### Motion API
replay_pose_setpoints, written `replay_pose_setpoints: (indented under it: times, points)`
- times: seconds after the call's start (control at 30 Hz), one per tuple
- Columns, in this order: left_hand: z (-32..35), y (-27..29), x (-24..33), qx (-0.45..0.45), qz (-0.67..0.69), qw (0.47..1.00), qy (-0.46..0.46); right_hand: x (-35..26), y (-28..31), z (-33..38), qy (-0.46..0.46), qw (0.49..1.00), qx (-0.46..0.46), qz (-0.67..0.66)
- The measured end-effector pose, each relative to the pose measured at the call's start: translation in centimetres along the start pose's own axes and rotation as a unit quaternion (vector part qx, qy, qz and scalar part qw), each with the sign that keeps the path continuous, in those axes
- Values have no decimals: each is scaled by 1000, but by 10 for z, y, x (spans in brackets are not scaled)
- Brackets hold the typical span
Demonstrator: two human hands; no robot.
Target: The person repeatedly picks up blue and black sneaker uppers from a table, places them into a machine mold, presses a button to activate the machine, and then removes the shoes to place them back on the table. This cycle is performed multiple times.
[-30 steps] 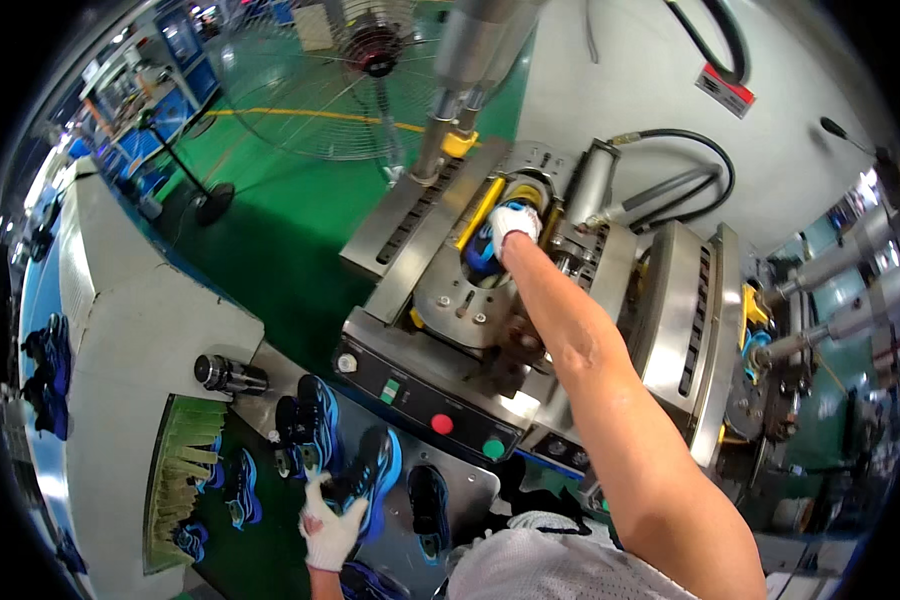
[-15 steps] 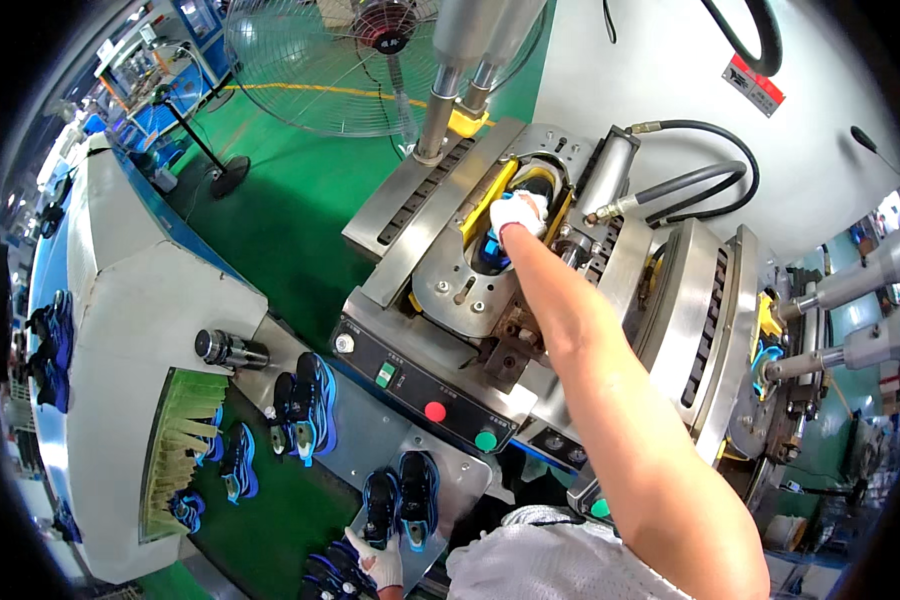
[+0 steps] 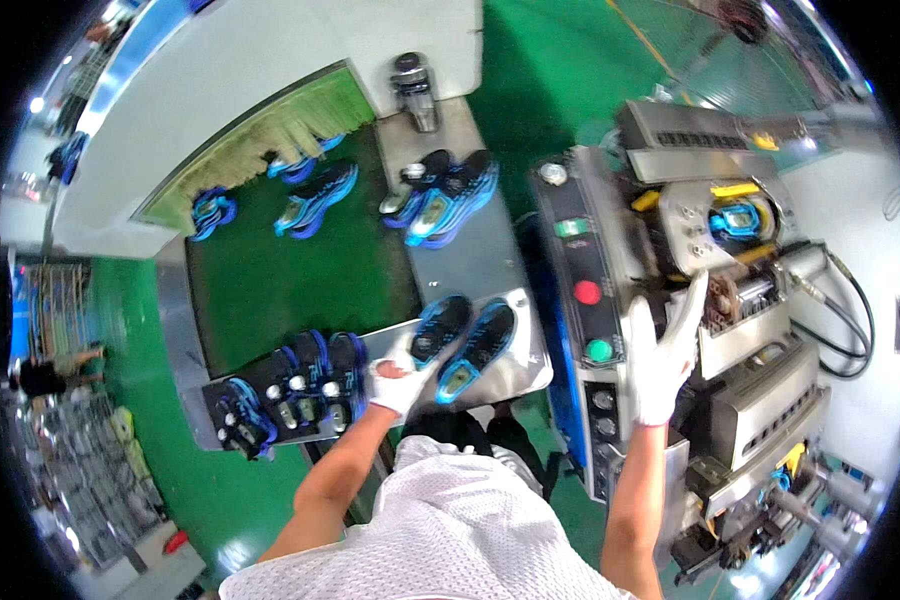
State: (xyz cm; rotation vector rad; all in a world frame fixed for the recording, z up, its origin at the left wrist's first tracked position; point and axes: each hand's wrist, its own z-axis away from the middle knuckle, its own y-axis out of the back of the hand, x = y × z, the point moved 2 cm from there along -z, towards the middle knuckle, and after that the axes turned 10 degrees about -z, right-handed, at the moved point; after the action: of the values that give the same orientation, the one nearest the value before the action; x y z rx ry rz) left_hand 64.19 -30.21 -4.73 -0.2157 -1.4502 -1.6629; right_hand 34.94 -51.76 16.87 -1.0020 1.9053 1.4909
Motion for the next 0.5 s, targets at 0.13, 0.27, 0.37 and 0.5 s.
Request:
replay_pose_setpoints:
  times: [0.13,0.27,0.37,0.5]
  points:
    - [-6,8,-12,-88,-24,996,-14,167,-59,116,73,792,-172,581]
    - [7,28,-35,37,-94,986,-133,111,-79,135,-129,916,-168,340]
    - [-9,4,-53,-34,-29,995,-90,20,-136,176,-206,954,-158,152]
    - [-20,-23,-56,-67,-14,990,-122,17,-251,224,-377,925,29,-28]
